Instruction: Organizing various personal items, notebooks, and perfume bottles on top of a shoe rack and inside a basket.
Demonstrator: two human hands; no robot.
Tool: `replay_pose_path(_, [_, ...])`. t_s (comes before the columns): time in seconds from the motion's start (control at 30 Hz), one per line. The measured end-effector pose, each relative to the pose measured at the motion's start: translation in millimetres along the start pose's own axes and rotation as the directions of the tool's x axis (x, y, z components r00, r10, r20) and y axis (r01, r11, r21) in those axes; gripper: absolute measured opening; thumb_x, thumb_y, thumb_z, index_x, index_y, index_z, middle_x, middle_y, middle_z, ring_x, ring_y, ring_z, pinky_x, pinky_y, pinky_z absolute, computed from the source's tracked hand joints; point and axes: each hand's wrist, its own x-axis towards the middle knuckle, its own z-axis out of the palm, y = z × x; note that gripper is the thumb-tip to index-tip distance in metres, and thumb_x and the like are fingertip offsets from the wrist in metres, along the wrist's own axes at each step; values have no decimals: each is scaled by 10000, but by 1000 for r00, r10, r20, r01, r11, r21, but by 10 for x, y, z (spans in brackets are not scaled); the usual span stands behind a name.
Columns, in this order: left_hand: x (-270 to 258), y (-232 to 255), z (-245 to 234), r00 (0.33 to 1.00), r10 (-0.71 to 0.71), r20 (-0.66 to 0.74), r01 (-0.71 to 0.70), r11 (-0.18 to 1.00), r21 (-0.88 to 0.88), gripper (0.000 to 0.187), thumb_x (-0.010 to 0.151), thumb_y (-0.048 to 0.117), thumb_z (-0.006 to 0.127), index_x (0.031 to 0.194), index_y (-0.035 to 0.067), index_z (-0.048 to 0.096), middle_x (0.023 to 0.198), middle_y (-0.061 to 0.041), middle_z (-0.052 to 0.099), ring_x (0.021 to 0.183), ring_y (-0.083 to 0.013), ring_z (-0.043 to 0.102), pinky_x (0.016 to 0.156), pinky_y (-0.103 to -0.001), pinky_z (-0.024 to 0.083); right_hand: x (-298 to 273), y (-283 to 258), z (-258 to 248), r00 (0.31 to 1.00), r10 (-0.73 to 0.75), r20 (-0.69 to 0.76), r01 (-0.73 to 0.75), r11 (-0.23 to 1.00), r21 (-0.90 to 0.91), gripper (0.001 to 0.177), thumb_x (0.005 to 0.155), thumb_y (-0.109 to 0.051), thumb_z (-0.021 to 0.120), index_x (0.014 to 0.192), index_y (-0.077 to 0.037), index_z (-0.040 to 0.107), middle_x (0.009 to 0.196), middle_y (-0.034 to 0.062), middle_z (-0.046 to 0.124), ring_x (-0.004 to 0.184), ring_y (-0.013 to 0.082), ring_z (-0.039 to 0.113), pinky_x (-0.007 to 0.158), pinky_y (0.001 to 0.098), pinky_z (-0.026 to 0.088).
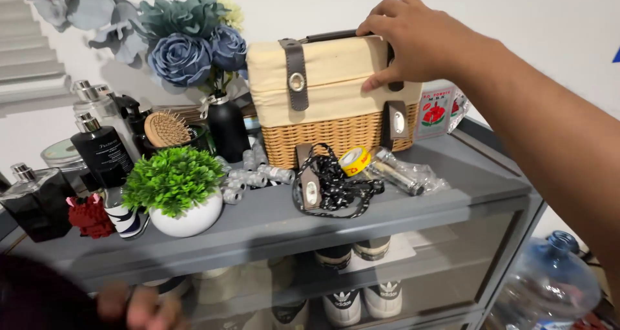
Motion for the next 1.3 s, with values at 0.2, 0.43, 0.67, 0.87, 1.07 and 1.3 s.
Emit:
replay_pose_path(0.2, [1389,642,3971,987,130,93,-148,963,225,572,1009,613,480,1352,158,530,1519,-175,529,1384,-359,496,1136,-535,401,-67,621,121,947,212,243,-256,952,167,1111,632,-615,909,1524,-117,470,1406,285,503,1265,472,534,1019,526,486])
replay_pose_path(0.43, [2661,183,4671,987,25,160,-92,899,429,721,916,577,661,1392,38,605,1275,-94,688,1185,-239,660,1081,-418,546,-276,765,251,907,260,331,-373,860,347,1146,594,-551,874,1560,-134,419,1179,220,723,1081,386,708,946,483,564])
replay_pose_path(0.67, [3016,141,4885,999,-31,-22,38,806,591,788,811,662,624,1376,113,596,1344,-71,687,1247,-254,632,1081,-461,475,-200,806,191,938,288,195,-337,889,310,799,817,-528,845,1474,-161,576,1087,203,743,988,357,708,870,479,568])
replay_pose_path(0.87, [3538,228,5075,993,36,112,-85,880,468,742,806,589,642,1328,62,616,1287,-126,694,1198,-287,659,1042,-512,540,80,1010,332,893,415,177,-392,521,758,546,919,-331,770,1319,8,617,1005,186,724,808,219,732,694,364,623])
replay_pose_path(1.07, [4039,55,5043,952,250,178,-307,765,567,666,834,499,702,1212,-50,690,1089,-124,749,1025,-239,726,934,-391,573,273,933,474,803,588,97,-362,352,863,385,971,-319,716,1186,-14,622,1073,107,705,875,191,730,701,325,618])
replay_pose_path(1.3, [4296,-122,5023,919,350,181,-386,706,594,691,863,493,679,1260,-69,618,1108,-127,729,1032,-211,687,935,-355,533,424,155,122,881,310,-356,55,681,730,406,1040,-372,725,1241,-43,597,1058,145,694,934,221,677,748,362,548])
